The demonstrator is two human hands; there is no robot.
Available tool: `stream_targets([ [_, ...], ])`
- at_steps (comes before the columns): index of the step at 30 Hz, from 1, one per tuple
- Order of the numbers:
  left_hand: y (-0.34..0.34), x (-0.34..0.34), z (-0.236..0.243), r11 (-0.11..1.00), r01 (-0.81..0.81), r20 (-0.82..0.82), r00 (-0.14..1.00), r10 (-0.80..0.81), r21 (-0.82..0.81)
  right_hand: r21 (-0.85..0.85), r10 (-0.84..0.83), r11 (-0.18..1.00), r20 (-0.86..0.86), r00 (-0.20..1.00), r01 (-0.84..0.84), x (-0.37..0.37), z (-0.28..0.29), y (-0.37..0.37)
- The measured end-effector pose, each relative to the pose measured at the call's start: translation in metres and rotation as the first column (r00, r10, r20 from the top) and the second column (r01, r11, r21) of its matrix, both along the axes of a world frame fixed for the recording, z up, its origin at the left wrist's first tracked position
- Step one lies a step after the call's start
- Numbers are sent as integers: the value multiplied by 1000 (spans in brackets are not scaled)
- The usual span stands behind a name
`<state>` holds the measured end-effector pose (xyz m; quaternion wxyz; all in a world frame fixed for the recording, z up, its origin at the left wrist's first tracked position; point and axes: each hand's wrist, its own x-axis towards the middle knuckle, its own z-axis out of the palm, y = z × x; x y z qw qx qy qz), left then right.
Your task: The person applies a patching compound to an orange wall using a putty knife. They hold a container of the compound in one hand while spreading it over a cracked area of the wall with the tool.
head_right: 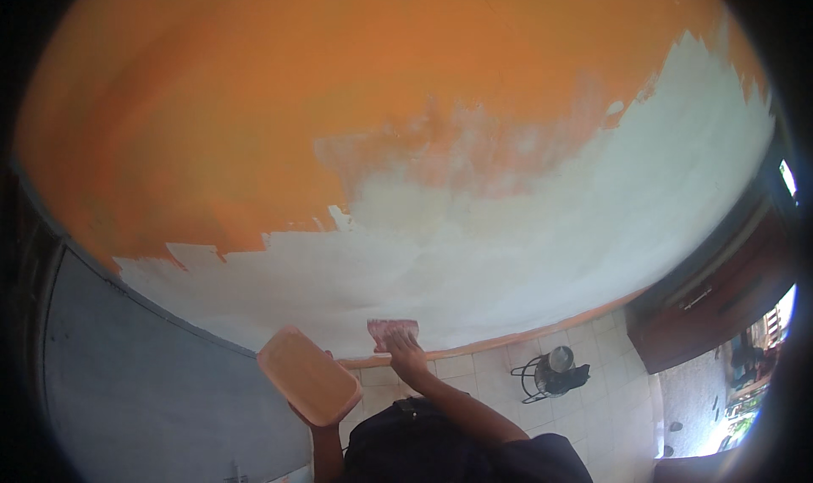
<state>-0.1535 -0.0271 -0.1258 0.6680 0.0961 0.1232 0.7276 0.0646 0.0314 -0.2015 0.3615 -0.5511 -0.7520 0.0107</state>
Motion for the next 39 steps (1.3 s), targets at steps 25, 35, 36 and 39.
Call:
stream_targets([
  [25,-33,-20,-36,990,-91,-14,996,90,-112,546,-140,820,-101,985,172,8,191,9],
  [35,-7,-23,-47,998,15,104,995,-9,-63,305,32,952,-3,999,-30,-27,51,44],
  [36,-6,-21,-45,998,12,89,996,-7,-62,134,84,988,-28,996,-80,-25,20,24],
  [39,-16,-17,-30,999,42,80,996,-39,-34,224,110,969,-17,994,-103,-11,33,-15],
])
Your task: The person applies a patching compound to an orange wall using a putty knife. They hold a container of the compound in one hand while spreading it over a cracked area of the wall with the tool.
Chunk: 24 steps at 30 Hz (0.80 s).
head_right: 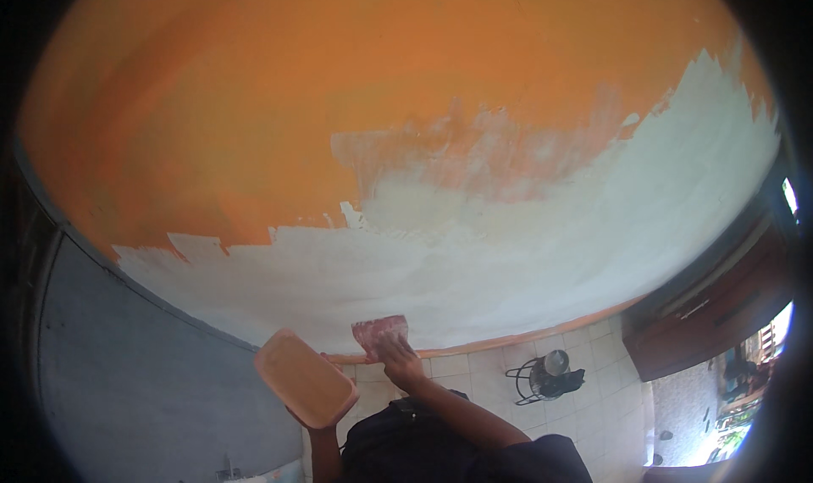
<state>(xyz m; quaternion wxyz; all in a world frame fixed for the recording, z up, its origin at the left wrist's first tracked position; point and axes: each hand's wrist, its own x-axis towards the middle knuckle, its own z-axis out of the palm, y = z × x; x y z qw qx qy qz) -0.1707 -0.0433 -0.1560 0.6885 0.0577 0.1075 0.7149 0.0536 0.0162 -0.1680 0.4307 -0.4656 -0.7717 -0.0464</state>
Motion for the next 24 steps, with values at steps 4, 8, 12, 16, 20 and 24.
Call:
stream_targets([
  [4,-8,6,33,993,100,-8,995,-100,66,258,-123,954,-122,985,151,25,115,27],
  [8,-1,5,27,998,56,-20,998,-55,42,364,-279,870,-193,940,333,22,169,62],
  [12,13,8,11,999,33,5,999,-33,6,191,-185,963,-50,982,191,10,54,81],
  [16,5,2,-9,998,-46,-54,998,43,-39,-66,-52,997,-100,994,45,-3,19,8],
  [20,-9,13,6,993,-96,-172,982,82,-74,-574,-444,815,-536,718,75,23,92,-38],
  [24,-9,24,18,994,-76,-224,973,58,-72,-427,-517,689,-856,16,-586,56,161,-45],
])
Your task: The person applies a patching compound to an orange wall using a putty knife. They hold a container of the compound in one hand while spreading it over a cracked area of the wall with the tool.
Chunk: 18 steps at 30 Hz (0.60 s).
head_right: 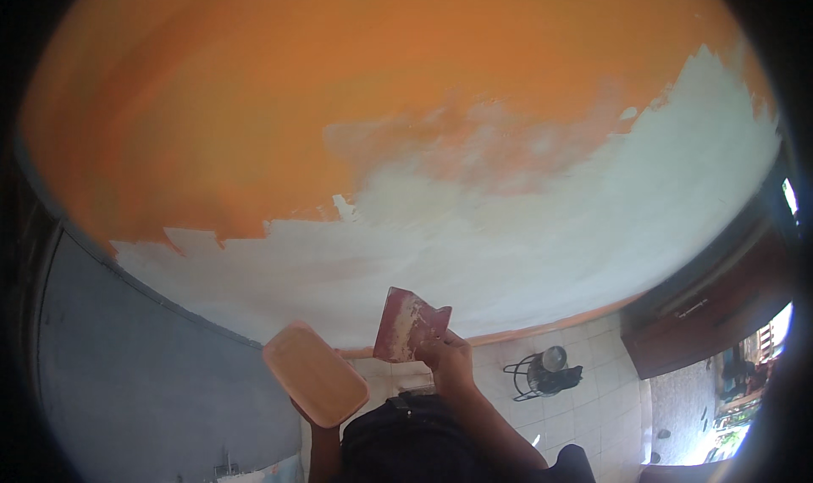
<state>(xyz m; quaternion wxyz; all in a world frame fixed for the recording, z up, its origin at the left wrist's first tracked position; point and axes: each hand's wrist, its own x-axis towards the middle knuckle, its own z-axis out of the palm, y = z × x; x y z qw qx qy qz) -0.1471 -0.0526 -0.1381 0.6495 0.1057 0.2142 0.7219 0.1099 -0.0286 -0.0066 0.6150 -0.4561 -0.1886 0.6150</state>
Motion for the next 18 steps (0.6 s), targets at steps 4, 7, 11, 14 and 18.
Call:
stream_targets([
  [4,12,25,33,998,62,-68,996,-60,16,60,14,998,-365,931,8,22,1,0],
  [7,14,35,36,997,68,13,998,-68,44,94,10,995,-372,928,27,17,24,-3],
  [11,17,50,44,992,124,-10,992,-123,18,54,117,992,-1,993,-117,36,45,-7],
  [14,14,54,52,987,162,-3,987,-162,3,102,98,990,3,995,-98,48,81,-1],
  [18,21,63,56,961,273,84,957,-276,52,111,57,992,-7,998,-56,51,111,-2],
])
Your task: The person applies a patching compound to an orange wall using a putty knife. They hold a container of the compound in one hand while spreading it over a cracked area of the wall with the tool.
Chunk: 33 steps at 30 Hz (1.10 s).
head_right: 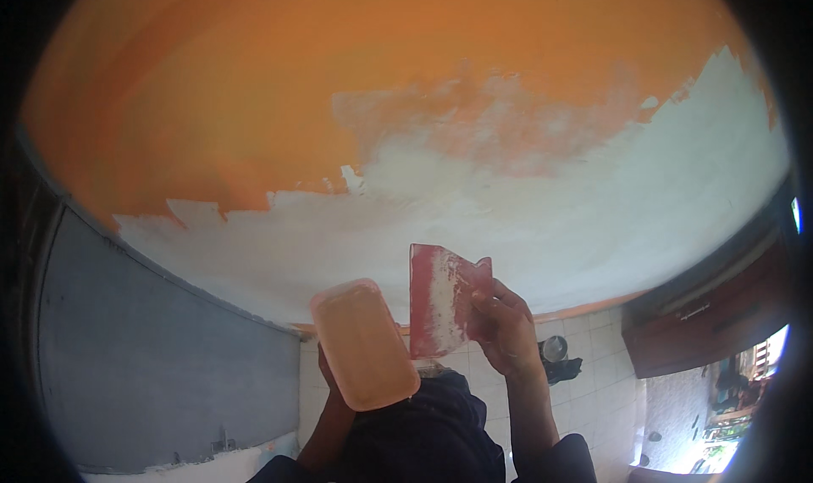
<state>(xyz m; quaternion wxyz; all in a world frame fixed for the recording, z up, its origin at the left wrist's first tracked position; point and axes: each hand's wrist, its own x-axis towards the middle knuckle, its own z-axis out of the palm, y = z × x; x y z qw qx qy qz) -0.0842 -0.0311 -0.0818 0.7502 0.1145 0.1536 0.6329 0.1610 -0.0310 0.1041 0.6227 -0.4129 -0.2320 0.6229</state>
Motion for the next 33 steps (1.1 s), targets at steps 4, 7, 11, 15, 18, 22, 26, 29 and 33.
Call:
stream_targets([
  [4,1,10,2,996,1,-16,1000,1,88,110,-31,994,32,999,27,11,-15,-13],
  [7,1,17,27,989,75,125,988,-91,124,76,-214,976,105,971,206,-3,-3,-21],
  [11,1,21,41,980,139,93,984,-153,142,-14,-270,963,53,962,271,-11,7,-26],
  [15,4,27,48,957,218,163,954,-250,193,15,-188,982,168,968,188,7,-12,-42],
  [18,2,31,55,944,227,166,949,-270,238,38,-176,984,336,925,173,-11,12,-52],
  [22,-1,33,49,957,224,147,956,-252,184,218,-266,962,608,748,165,-33,7,-54],
  [26,-4,32,41,968,209,136,964,-227,136,268,-245,962,752,612,56,-40,1,-50],
  [29,-6,32,39,976,195,97,974,-205,98,281,-246,960,829,503,6,-53,0,-46],
  [33,-11,29,38,981,193,51,980,-194,26,308,-258,949,879,401,-67,-57,-3,-45],
])
